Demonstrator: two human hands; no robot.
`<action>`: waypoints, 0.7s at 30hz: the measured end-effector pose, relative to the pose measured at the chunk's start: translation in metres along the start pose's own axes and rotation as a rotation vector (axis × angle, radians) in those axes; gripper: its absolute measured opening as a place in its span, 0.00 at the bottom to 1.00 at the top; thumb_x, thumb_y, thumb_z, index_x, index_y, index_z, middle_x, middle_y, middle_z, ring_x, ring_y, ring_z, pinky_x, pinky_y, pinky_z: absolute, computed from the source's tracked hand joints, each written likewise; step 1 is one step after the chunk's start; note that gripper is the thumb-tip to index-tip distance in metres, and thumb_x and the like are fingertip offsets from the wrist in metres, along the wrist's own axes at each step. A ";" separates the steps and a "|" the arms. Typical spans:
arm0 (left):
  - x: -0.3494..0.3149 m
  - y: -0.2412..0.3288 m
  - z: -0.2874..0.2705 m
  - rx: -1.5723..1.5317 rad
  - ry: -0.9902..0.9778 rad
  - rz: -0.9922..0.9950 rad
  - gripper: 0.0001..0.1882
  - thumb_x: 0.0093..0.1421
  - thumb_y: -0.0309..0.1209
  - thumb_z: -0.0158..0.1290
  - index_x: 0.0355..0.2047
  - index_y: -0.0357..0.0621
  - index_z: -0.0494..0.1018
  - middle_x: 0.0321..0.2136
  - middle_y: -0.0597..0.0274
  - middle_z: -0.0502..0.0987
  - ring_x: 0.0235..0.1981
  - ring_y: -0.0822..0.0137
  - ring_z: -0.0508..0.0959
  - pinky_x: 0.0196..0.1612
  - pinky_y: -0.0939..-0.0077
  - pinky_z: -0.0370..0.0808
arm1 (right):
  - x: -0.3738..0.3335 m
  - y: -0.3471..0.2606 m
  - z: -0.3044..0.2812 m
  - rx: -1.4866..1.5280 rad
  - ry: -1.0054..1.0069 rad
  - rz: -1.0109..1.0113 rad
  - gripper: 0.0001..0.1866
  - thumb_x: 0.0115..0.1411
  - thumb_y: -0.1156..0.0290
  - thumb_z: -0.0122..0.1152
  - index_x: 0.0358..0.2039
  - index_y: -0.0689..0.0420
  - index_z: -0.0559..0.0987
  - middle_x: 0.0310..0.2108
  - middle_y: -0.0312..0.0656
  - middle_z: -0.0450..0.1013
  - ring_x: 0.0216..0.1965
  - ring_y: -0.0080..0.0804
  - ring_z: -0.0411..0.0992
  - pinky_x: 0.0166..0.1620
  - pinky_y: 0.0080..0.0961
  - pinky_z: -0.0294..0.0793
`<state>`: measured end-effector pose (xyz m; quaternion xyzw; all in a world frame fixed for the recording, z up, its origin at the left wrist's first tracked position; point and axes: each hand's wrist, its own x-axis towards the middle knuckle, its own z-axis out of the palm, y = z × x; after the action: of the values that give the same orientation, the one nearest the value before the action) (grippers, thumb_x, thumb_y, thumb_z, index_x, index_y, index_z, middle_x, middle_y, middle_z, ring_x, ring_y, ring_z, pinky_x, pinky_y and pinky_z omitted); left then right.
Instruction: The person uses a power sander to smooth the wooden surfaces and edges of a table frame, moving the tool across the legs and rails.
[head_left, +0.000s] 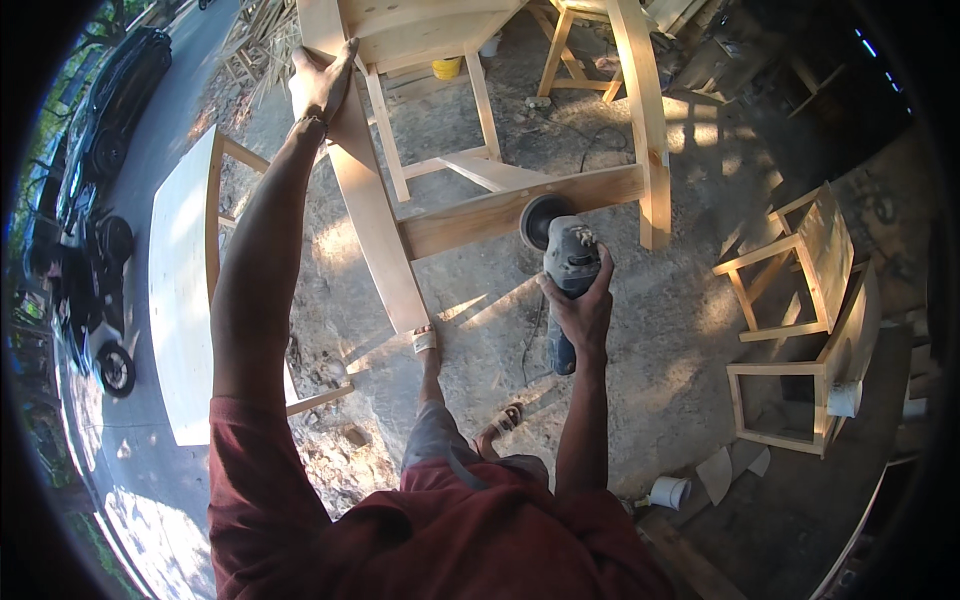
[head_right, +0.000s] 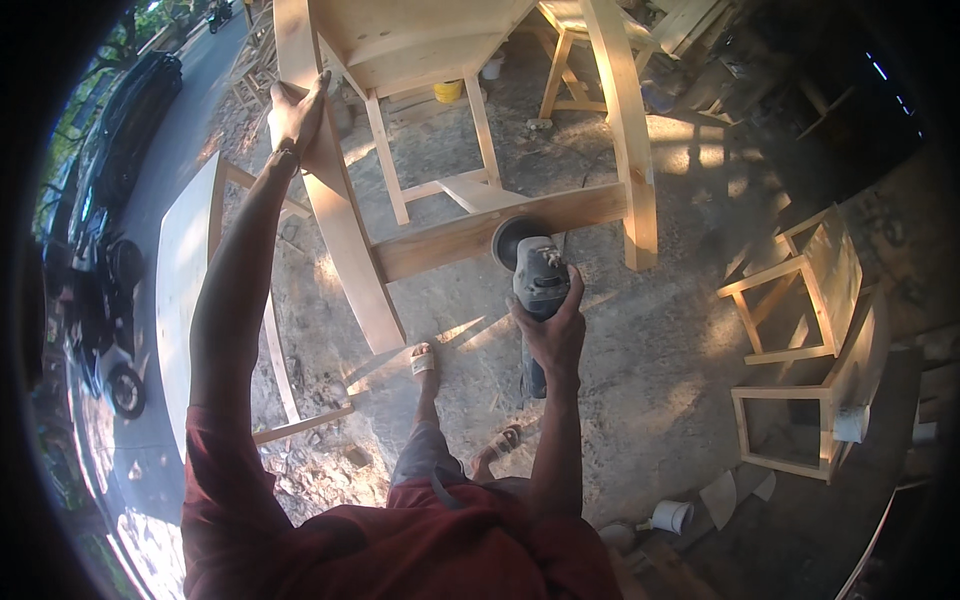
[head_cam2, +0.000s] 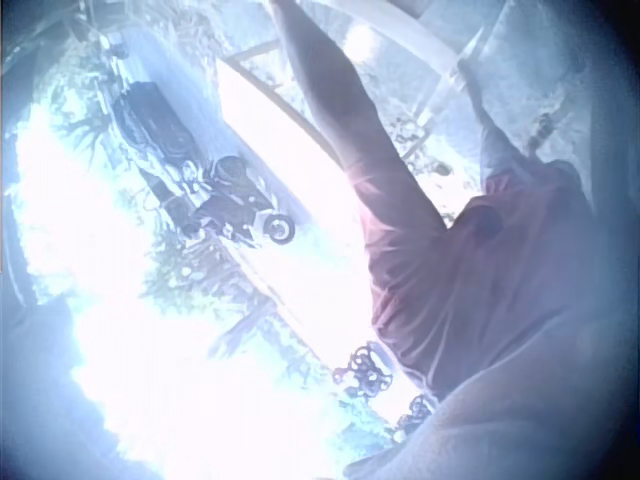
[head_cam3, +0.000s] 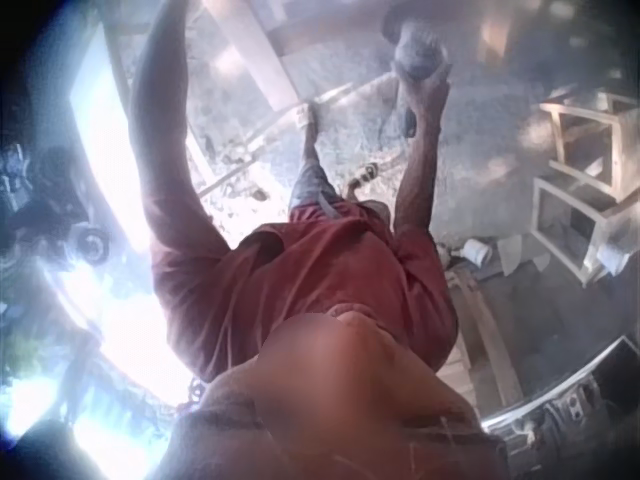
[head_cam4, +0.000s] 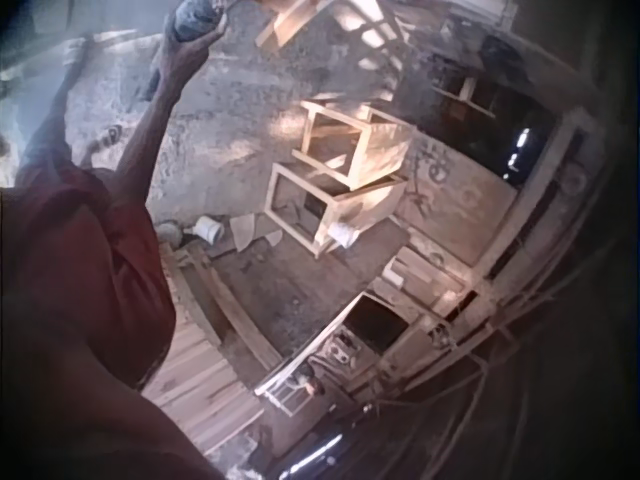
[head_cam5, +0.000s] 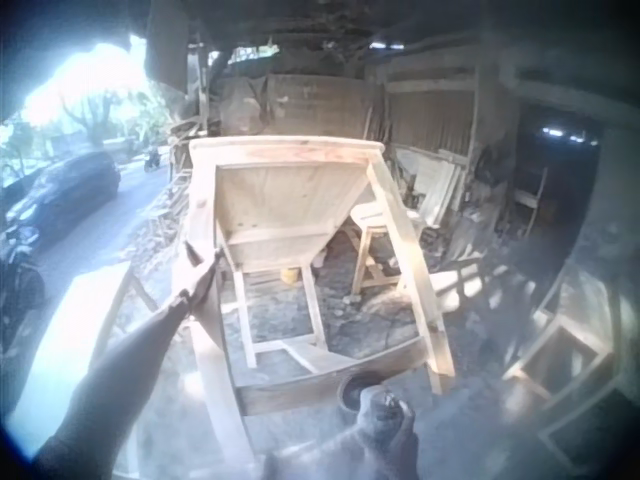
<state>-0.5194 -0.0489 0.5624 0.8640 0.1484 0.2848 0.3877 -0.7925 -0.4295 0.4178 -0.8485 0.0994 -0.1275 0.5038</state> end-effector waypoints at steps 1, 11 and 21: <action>0.003 -0.002 0.001 0.000 -0.003 0.002 0.57 0.46 0.72 0.63 0.61 0.38 0.62 0.49 0.33 0.79 0.52 0.38 0.80 0.55 0.53 0.76 | 0.008 0.009 -0.009 -0.013 0.020 -0.020 0.52 0.50 0.57 0.79 0.69 0.53 0.56 0.50 0.63 0.75 0.50 0.60 0.78 0.53 0.50 0.77; 0.016 -0.020 0.005 0.039 0.006 0.002 0.60 0.46 0.73 0.61 0.63 0.37 0.59 0.51 0.25 0.76 0.55 0.34 0.77 0.58 0.52 0.74 | 0.065 0.031 -0.050 0.123 0.168 0.163 0.50 0.55 0.57 0.76 0.69 0.60 0.56 0.61 0.54 0.67 0.59 0.44 0.71 0.60 0.39 0.71; -0.012 0.001 -0.002 0.022 0.020 -0.007 0.52 0.52 0.67 0.61 0.63 0.39 0.61 0.51 0.33 0.78 0.54 0.41 0.79 0.57 0.56 0.75 | 0.013 -0.031 0.021 -0.128 -0.153 -0.165 0.53 0.49 0.51 0.77 0.68 0.52 0.56 0.43 0.61 0.79 0.44 0.61 0.80 0.46 0.50 0.81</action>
<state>-0.5303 -0.0540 0.5599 0.8648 0.1584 0.2906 0.3776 -0.7727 -0.4014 0.4368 -0.8914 -0.0013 -0.0967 0.4427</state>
